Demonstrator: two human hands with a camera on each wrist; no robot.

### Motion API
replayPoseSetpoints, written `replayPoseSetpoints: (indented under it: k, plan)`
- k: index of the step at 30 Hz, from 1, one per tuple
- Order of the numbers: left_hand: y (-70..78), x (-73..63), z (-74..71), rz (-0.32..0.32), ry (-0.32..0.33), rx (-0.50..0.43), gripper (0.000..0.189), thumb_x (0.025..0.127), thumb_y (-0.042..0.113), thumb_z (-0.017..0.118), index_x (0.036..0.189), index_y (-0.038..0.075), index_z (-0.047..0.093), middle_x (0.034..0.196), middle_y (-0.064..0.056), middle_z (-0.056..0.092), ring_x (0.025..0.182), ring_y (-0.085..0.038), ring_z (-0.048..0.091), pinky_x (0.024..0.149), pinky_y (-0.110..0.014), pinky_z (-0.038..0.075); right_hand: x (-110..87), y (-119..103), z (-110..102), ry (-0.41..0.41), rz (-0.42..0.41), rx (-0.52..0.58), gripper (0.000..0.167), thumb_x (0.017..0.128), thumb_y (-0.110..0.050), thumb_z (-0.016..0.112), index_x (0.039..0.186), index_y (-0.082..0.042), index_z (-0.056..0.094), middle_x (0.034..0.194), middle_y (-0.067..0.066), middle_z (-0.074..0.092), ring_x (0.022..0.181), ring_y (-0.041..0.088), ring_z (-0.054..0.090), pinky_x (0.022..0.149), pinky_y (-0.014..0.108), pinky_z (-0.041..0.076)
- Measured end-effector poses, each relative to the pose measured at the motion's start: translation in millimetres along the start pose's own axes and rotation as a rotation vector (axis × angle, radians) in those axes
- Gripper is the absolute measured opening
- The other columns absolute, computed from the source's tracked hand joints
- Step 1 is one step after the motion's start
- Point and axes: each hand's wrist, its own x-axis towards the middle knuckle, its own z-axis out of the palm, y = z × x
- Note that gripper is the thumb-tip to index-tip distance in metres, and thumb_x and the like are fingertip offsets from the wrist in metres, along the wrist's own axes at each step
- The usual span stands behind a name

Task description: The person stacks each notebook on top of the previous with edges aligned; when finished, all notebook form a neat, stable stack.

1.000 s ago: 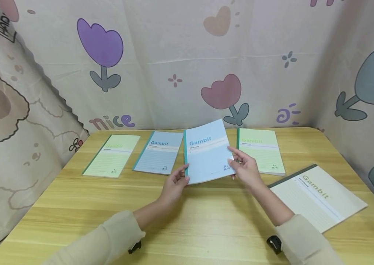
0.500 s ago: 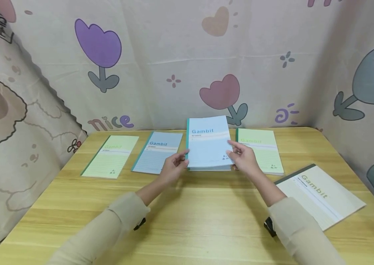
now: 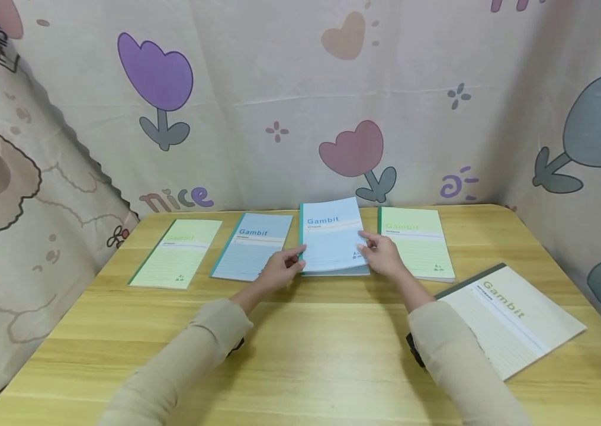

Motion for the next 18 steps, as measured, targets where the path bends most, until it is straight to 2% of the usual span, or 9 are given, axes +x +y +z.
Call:
replayPoseSetpoints:
  k: [2, 9, 14, 16, 18]
  plan:
    - [-1.8, 2.1, 0.8, 0.003, -0.01, 0.031, 0.043, 0.093, 0.009, 0.053, 0.135, 0.004, 0.046, 0.082, -0.008, 0.053, 0.068, -0.012, 0.043, 0.057, -0.017, 0.036, 1.4, 1, 2, -0.016, 0.018, -0.029, 0.043, 0.094, -0.009, 0.05, 0.135, 0.002, 0.044, 0.101, 0.02, 0.052, 0.059, 0.012, 0.047, 0.05, 0.02, 0.041]
    - [-0.4, 6.9, 1.9, -0.027, -0.048, 0.128, 0.044, 0.094, 0.01, 0.051, 0.136, 0.003, 0.044, 0.075, -0.003, 0.045, 0.066, -0.012, 0.039, 0.057, -0.018, 0.033, 5.5, 4, 6, -0.039, 0.025, -0.118, 0.042, 0.095, -0.009, 0.048, 0.134, 0.005, 0.043, 0.104, 0.023, 0.055, 0.082, 0.025, 0.05, 0.063, 0.025, 0.041]
    - [1.9, 9.5, 2.5, -0.006, -0.082, 0.217, 0.044, 0.094, 0.009, 0.05, 0.137, 0.001, 0.043, 0.073, -0.002, 0.042, 0.066, -0.012, 0.038, 0.06, -0.02, 0.033, 7.1, 4, 9, -0.069, 0.046, -0.153, 0.042, 0.096, -0.01, 0.046, 0.135, 0.005, 0.042, 0.106, 0.025, 0.056, 0.08, 0.024, 0.051, 0.066, 0.027, 0.042]
    - [2.5, 10.1, 2.9, 0.006, -0.098, 0.244, 0.045, 0.094, 0.008, 0.048, 0.137, -0.001, 0.042, 0.07, -0.005, 0.042, 0.063, -0.013, 0.037, 0.06, -0.022, 0.034, 7.3, 4, 10, -0.084, 0.034, -0.181, 0.042, 0.096, -0.009, 0.045, 0.135, 0.007, 0.041, 0.115, 0.028, 0.055, 0.086, 0.027, 0.053, 0.074, 0.034, 0.046]
    - [2.7, 10.7, 4.0, 0.011, -0.109, 0.27, 0.045, 0.094, 0.008, 0.047, 0.137, -0.001, 0.041, 0.071, -0.011, 0.049, 0.063, -0.017, 0.038, 0.065, -0.025, 0.038, 7.3, 3, 12, -0.103, 0.02, -0.208, 0.043, 0.097, -0.008, 0.044, 0.135, 0.01, 0.039, 0.126, 0.03, 0.051, 0.095, 0.031, 0.052, 0.083, 0.041, 0.046]
